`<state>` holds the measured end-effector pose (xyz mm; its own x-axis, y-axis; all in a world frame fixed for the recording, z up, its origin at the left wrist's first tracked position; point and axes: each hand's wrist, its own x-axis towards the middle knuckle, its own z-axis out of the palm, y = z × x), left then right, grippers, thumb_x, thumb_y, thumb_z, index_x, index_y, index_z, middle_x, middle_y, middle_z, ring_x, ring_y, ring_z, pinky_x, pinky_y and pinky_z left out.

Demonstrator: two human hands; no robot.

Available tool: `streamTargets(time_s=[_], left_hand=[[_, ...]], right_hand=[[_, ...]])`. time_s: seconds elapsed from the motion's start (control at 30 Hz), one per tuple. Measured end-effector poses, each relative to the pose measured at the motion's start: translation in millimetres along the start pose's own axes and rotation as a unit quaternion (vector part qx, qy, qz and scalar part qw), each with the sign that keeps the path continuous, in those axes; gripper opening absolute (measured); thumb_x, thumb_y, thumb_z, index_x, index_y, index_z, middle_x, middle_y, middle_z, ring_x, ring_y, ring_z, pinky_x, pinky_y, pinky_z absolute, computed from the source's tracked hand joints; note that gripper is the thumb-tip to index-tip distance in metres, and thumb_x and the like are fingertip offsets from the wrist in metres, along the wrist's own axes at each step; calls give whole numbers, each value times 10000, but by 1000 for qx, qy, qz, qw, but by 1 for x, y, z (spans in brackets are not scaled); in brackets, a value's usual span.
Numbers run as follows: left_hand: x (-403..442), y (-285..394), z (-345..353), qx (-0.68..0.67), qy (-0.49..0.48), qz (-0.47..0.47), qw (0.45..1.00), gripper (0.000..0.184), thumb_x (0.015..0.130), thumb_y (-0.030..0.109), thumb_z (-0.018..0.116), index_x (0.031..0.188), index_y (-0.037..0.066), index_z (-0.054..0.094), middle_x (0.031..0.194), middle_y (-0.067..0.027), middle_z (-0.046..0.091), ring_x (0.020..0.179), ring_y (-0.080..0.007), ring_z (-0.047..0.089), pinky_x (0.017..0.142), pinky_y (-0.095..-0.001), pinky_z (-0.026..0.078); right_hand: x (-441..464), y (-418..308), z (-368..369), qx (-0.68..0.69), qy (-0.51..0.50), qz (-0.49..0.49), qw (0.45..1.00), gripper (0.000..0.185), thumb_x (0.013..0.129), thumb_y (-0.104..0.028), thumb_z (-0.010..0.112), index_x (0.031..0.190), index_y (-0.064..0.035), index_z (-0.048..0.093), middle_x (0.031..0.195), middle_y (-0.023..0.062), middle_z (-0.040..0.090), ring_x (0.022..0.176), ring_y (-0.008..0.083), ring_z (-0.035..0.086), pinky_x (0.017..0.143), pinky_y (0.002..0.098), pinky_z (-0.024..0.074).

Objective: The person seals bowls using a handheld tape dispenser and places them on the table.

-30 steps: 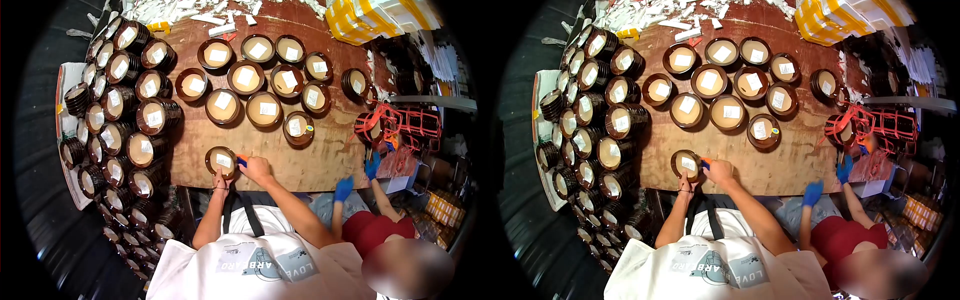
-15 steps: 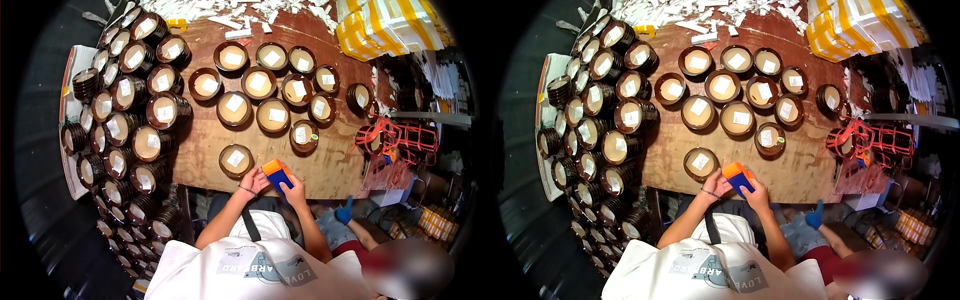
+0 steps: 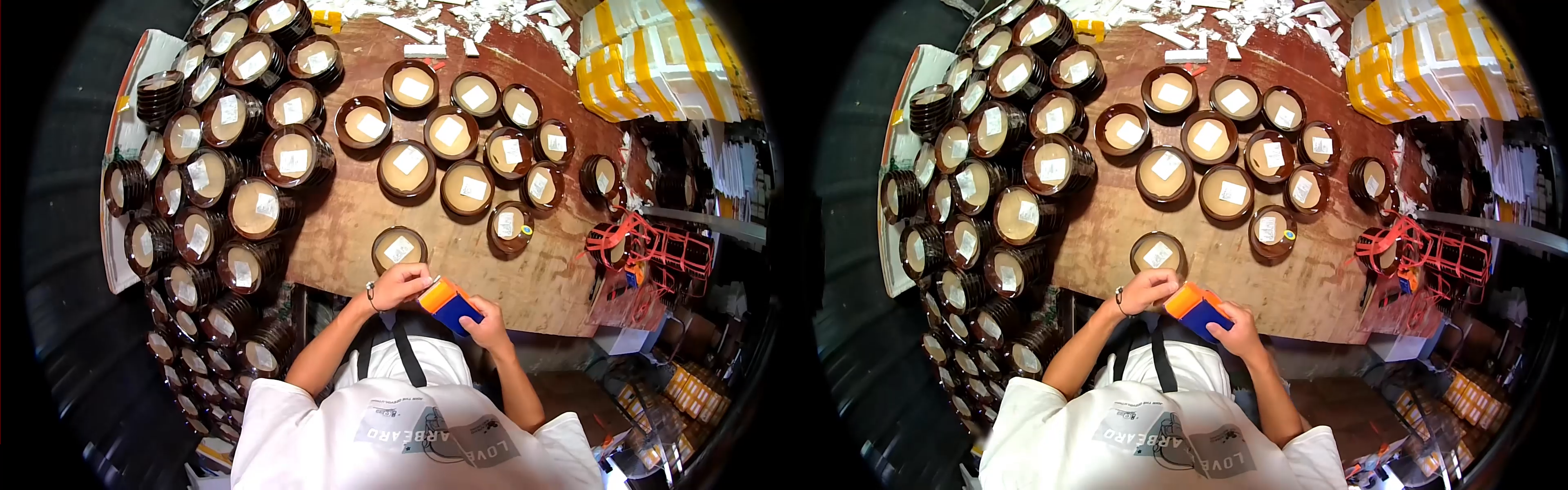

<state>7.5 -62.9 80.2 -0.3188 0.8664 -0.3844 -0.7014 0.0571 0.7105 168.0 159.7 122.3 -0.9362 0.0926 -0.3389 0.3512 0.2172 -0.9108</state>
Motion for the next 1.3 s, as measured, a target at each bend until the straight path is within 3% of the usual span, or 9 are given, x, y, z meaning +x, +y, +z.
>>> streamTargets(time_s=[0.17, 0.23, 0.27, 0.33, 0.4, 0.47, 0.6, 1.03, 1.3], left_hand=[[-23, 7, -27, 323, 189, 204, 904, 191, 980, 172, 610, 901, 7, 665, 729, -31, 604, 709, -140, 587, 653, -309, 477], [-35, 0, -80, 229, 349, 223, 881, 182, 973, 172, 607, 886, 26, 673, 733, -4, 603, 690, -122, 563, 630, -298, 469], [-46, 4, -118, 135, 434, 145, 879, 226, 990, 179, 589, 817, 41, 637, 714, 22, 558, 655, -94, 499, 594, -283, 427], [-57, -4, -207, 286, 473, 146, 820, 313, 1020, 178, 544, 761, 4, 522, 676, -2, 460, 644, -68, 423, 574, -280, 377], [-42, -46, -241, 467, 434, 167, 752, 283, 1011, 218, 546, 842, -9, 565, 749, -180, 567, 672, -372, 557, 639, -416, 449], [-29, -71, -226, 476, 489, 100, 724, 257, 1003, 243, 553, 891, 16, 597, 870, -231, 604, 818, -482, 553, 689, -483, 457], [-10, -78, -192, 440, 569, 70, 691, 251, 1002, 263, 568, 917, 30, 604, 884, -223, 616, 839, -465, 584, 713, -510, 463], [8, -135, -142, 555, 529, 80, 638, 183, 953, 199, 627, 838, 59, 608, 808, -153, 632, 723, -382, 637, 623, -474, 511], [13, -129, -151, 568, 440, 78, 691, 166, 922, 260, 671, 874, 102, 651, 804, -117, 654, 676, -368, 648, 607, -480, 516]], right_hand=[[14, -39, 9, -79, -18, 12, 997, 370, 846, -283, 782, 1011, 30, 678, 796, 191, 673, 685, 289, 674, 668, 375, 520], [21, -55, 1, -119, -51, 75, 989, 338, 851, -289, 771, 979, 17, 706, 727, 228, 660, 614, 332, 664, 628, 400, 518], [22, -57, -9, -138, -62, 94, 984, 339, 861, -312, 748, 963, 11, 727, 737, 227, 667, 633, 345, 669, 624, 405, 516], [28, -65, -31, -201, -121, 170, 957, 359, 864, -340, 730, 964, 5, 740, 751, 234, 671, 639, 354, 668, 631, 405, 519], [30, -62, -35, -253, -111, 150, 949, 370, 860, -351, 728, 963, 4, 744, 750, 234, 673, 641, 349, 673, 638, 404, 522], [32, -67, -34, -300, -93, 132, 940, 381, 856, -362, 727, 962, 3, 748, 749, 234, 675, 643, 344, 678, 644, 403, 525], [36, -87, -44, -259, -80, 153, 950, 396, 835, -369, 737, 974, 1, 752, 739, 244, 667, 656, 372, 681, 640, 420, 528], [64, -119, -93, -355, -112, 134, 918, 416, 814, -365, 725, 842, 50, 722, 638, 248, 613, 562, 348, 635, 589, 411, 498], [66, -99, -92, -405, -122, 139, 896, 431, 822, -399, 719, 862, 30, 732, 681, 259, 634, 632, 396, 657, 644, 453, 522]])
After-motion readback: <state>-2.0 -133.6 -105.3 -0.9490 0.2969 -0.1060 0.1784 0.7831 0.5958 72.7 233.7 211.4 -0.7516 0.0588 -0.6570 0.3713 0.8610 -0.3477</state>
